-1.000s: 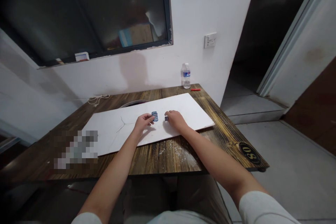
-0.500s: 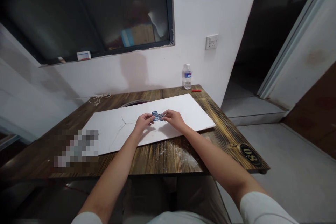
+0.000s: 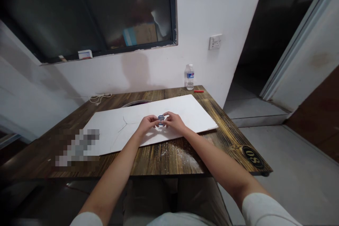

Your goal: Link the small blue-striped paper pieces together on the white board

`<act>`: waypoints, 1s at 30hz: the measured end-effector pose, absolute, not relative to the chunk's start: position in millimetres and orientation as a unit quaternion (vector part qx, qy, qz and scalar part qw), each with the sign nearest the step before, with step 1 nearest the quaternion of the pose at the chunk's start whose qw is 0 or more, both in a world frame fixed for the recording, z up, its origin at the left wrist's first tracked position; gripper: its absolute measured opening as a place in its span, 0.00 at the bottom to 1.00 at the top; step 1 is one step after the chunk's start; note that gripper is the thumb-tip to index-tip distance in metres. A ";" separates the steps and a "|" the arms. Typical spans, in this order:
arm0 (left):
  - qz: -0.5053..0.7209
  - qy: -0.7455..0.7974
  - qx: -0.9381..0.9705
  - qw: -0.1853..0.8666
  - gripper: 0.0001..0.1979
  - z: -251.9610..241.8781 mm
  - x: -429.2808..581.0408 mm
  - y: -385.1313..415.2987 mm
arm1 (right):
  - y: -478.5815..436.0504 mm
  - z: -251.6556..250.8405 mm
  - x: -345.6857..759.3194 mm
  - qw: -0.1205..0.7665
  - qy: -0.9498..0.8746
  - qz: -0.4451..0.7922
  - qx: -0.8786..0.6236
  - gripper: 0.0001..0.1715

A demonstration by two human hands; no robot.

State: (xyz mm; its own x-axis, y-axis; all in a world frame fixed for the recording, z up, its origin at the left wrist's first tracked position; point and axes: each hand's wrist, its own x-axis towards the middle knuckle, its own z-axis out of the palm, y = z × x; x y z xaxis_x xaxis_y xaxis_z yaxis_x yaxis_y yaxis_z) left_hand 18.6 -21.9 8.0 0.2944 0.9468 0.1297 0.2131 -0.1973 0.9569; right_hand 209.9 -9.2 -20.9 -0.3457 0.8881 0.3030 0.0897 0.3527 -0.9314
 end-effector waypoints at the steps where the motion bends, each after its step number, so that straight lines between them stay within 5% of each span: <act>1: 0.399 0.438 0.663 0.458 0.20 7.6 18.6 -21.7 | -9.4 -21.0 209.4 0.444 -0.692 0.446 -0.353 0.23; 6: 0.407 0.459 0.648 0.451 0.21 3.5 19.0 -17.9 | -6.8 -12.9 216.4 0.450 -0.706 0.408 -0.364 0.21; 10: 0.430 0.491 0.611 0.447 0.21 0.9 19.3 -14.9 | 3.3 -4.8 239.3 0.474 -0.698 0.232 -0.484 0.14; 15: 0.446 0.500 0.599 0.438 0.19 -0.6 18.1 -13.8 | 15.2 -12.0 268.0 0.287 -0.751 -0.016 -0.594 0.20; 22: 0.450 0.515 0.591 0.428 0.20 -1.7 15.5 -13.8 | 17.3 -17.6 273.3 0.105 -0.785 -0.023 -0.610 0.18; 30: 0.452 0.515 0.586 0.432 0.20 -2.7 14.8 -12.5 | 16.3 -10.6 269.4 0.087 -0.804 -0.043 -0.587 0.19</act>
